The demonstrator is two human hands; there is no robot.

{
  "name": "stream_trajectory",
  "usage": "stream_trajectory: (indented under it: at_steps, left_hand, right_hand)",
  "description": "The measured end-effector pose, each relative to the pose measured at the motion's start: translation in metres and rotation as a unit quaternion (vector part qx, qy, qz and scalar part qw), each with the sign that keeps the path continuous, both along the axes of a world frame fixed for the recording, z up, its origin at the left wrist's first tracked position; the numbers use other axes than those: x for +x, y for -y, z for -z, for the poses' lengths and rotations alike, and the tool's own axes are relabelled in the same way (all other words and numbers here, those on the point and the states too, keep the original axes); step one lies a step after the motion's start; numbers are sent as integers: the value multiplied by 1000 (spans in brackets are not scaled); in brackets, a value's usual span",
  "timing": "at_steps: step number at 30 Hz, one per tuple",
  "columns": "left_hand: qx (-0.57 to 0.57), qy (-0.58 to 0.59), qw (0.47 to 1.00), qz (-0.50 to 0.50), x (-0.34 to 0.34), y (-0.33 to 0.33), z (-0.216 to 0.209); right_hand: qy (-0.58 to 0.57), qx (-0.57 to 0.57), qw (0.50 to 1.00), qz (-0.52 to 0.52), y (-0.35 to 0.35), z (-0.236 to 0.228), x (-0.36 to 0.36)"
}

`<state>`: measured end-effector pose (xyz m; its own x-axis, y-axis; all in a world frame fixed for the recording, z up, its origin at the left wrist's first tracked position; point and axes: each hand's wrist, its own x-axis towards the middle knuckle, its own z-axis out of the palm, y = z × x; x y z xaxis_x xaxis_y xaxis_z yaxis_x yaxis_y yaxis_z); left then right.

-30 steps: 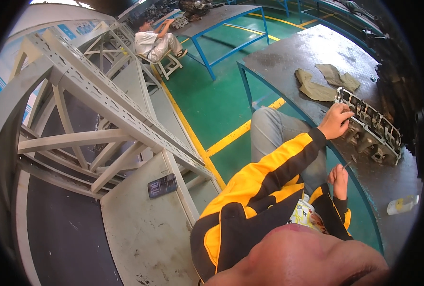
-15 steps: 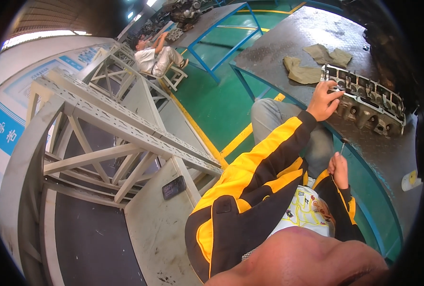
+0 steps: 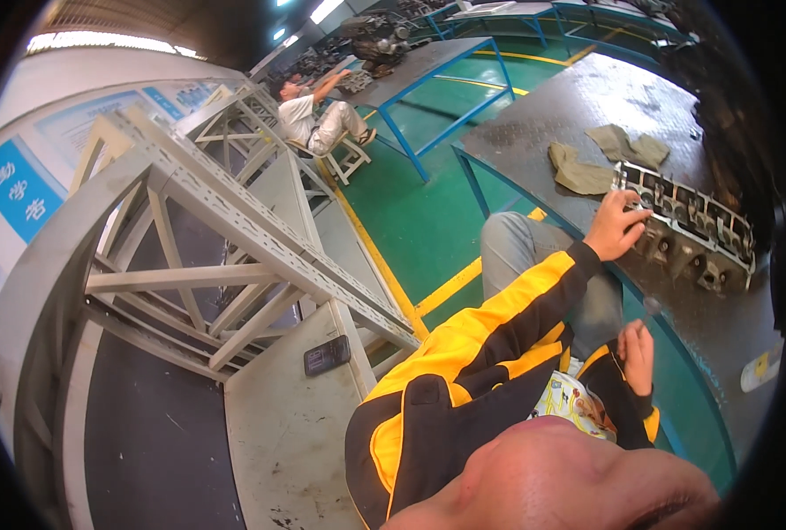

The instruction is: The person disassembles an engine head on a workbench by hand and using a small metal rod to push out components, while seated in a workshop environment.

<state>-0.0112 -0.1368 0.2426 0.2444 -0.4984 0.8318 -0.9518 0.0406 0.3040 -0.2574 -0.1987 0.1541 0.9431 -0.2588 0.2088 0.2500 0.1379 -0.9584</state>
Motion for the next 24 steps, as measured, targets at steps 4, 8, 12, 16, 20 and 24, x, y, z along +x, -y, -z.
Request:
stream_trajectory:
  at_steps: [4, 8, 12, 16, 20, 24]
  left_hand:
    - [16, -10, 1000, 4, 1, -3, -4]
    - [20, -14, 1000, 13, 5, -4, -3]
    - [9, -13, 1000, 10, 4, -7, -4]
    - [8, 15, 1000, -3, 12, -8, 1]
    - [-2, 22, 1000, -2, 12, -3, 2]
    - [-14, 69, 997, -23, 14, 3, 7]
  right_hand:
    - [79, -6, 997, 10, 25, -23, 1]
    - [105, 67, 992, -11, 39, -34, 29]
    - [67, 120, 966, 218, 46, -41, 68]
    - [230, 55, 961, 145, 64, -81, 79]
    - [240, -33, 961, 132, 63, -78, 63]
    - [93, -92, 979, 153, 76, -72, 46]
